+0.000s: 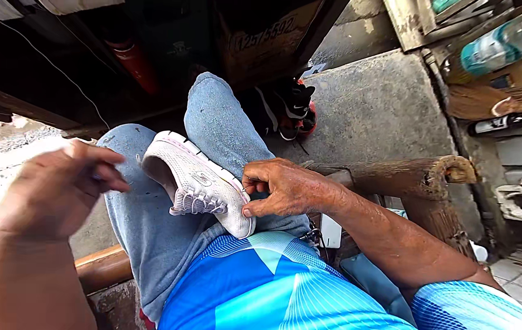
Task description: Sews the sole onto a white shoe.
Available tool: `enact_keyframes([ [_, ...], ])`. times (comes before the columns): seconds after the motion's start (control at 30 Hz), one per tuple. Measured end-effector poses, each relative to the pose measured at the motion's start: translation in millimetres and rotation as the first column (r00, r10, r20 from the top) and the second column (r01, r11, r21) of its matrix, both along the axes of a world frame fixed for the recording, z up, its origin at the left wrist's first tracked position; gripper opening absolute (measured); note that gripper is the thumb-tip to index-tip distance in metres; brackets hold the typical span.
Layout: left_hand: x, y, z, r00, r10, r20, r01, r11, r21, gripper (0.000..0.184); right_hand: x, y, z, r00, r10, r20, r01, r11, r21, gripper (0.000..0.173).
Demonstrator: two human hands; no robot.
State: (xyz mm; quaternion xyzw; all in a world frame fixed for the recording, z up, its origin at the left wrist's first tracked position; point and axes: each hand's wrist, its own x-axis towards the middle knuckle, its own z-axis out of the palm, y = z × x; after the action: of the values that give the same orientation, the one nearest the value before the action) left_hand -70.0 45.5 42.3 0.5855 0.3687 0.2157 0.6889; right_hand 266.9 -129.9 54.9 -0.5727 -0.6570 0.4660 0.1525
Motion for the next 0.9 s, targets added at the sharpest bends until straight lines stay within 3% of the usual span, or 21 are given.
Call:
enact_keyframes([
  [0.07,21.0,-26.8,-2.4,0.965,-0.230,-0.128,0.247,0.959,0.137,0.050,0.4,-3.3,-0.9,0.999,-0.021,-0.024,0.022,0.999,0.036,0.027],
  [0.13,46.0,-45.4,-3.7,0.949,-0.256,-0.183,0.294,0.929,0.226,0.043,-0.2,-7.3,-0.4,0.998,-0.045,-0.032,0.048,0.996,0.075,0.028],
  [0.2,62.0,-56.0,-9.6,0.979,-0.196,-0.048,0.198,0.980,0.031,0.038,-1.2,-16.1,-3.8,0.991,-0.116,-0.069,0.126,0.978,0.168,0.031],
  [0.27,70.8,-64.8,-17.6,0.984,-0.143,0.109,0.164,0.961,-0.222,0.037,-3.8,-26.3,-11.0,0.946,-0.252,-0.203,0.303,0.911,0.281,0.032],
  [0.33,79.0,-74.1,-20.1,0.983,-0.149,0.110,0.176,0.941,-0.290,0.036,-6.5,-36.8,-18.7,0.856,-0.388,-0.342,0.485,0.832,0.270,0.032],
  [0.4,85.7,-76.8,-16.5,0.984,-0.162,0.071,0.175,0.954,-0.245,0.031,-7.6,-46.9,-25.5,0.799,-0.454,-0.394,0.563,0.795,0.226,0.033],
  [0.5,80.7,-64.2,-9.9,0.967,-0.248,0.062,0.254,0.959,-0.124,0.026,-6.8,-54.5,-26.6,0.845,-0.390,-0.365,0.514,0.779,0.359,0.020],
  [0.6,72.7,-54.5,-15.0,0.954,-0.284,0.095,0.296,0.943,-0.151,0.023,-4.1,-52.6,-14.1,0.930,-0.287,-0.229,0.364,0.804,0.470,0.030],
  [0.77,70.0,-52.6,-22.0,0.947,-0.283,0.153,0.314,0.918,-0.241,0.020,-3.5,-50.3,-1.2,0.992,-0.124,-0.023,0.125,0.938,0.323,0.038],
  [0.9,68.2,-51.9,-24.2,0.929,-0.290,0.229,0.348,0.896,-0.276,0.027,-0.6,-44.5,4.9,0.999,0.006,-0.035,0.005,0.956,0.294,0.040],
])
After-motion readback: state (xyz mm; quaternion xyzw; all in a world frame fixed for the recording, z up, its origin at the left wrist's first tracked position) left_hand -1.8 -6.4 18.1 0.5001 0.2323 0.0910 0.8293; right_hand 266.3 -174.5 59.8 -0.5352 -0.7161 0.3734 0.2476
